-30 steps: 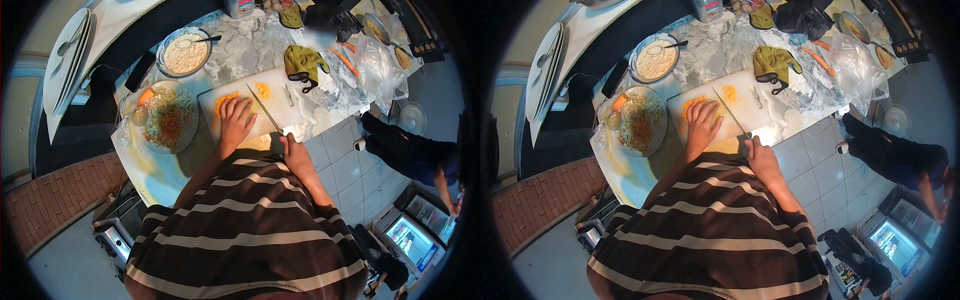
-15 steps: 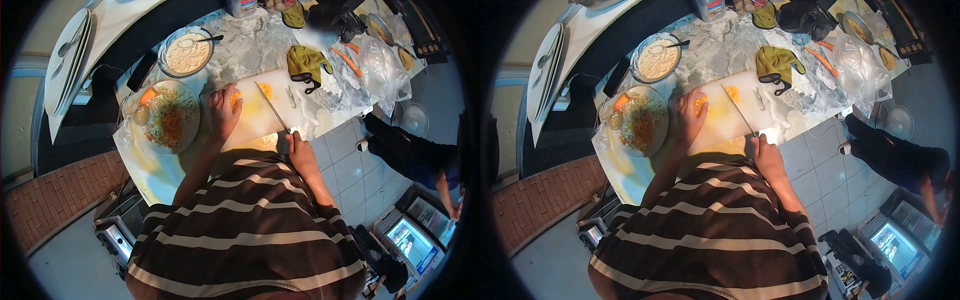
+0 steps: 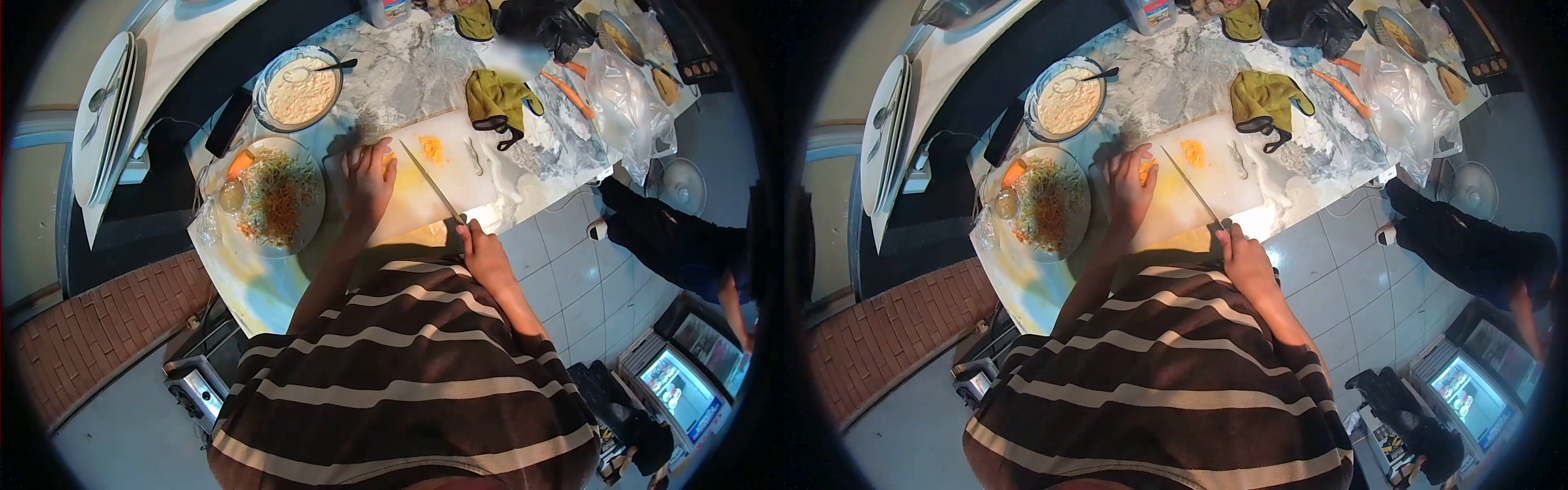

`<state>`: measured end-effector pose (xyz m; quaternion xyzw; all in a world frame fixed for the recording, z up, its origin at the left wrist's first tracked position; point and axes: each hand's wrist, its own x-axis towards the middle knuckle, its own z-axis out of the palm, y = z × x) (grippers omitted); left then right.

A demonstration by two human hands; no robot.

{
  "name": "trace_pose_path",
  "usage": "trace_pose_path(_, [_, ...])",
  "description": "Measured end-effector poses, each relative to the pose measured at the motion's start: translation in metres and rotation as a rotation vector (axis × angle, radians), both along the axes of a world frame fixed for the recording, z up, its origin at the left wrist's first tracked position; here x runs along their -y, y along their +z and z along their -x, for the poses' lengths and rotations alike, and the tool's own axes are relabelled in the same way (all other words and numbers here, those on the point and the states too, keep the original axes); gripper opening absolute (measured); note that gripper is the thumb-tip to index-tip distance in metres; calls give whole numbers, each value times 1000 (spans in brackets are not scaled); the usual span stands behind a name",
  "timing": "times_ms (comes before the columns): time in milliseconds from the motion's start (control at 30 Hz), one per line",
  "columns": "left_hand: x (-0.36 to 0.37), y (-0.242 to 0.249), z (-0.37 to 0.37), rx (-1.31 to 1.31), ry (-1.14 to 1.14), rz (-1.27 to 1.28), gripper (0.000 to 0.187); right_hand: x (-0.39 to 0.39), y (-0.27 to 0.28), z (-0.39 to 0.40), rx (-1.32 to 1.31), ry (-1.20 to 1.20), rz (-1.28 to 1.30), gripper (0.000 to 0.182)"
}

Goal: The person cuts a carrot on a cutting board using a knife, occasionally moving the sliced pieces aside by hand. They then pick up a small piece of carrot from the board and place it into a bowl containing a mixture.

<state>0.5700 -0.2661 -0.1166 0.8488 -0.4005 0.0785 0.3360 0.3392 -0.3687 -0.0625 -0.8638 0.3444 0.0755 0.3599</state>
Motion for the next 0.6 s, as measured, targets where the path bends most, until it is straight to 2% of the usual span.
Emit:
trace_pose_path(267, [6,-4,11,-77,-43,36,39,0,-1,-4,17,-52,-61,38])
trace_pose_path(400, [4,-3,23,12,-48,54,33,2,2,-4,-34,10,-32,41])
trace_pose_path(600, [-9,-1,30,109,-90,28,25,1,-1,-6,14,-52,-34,38])
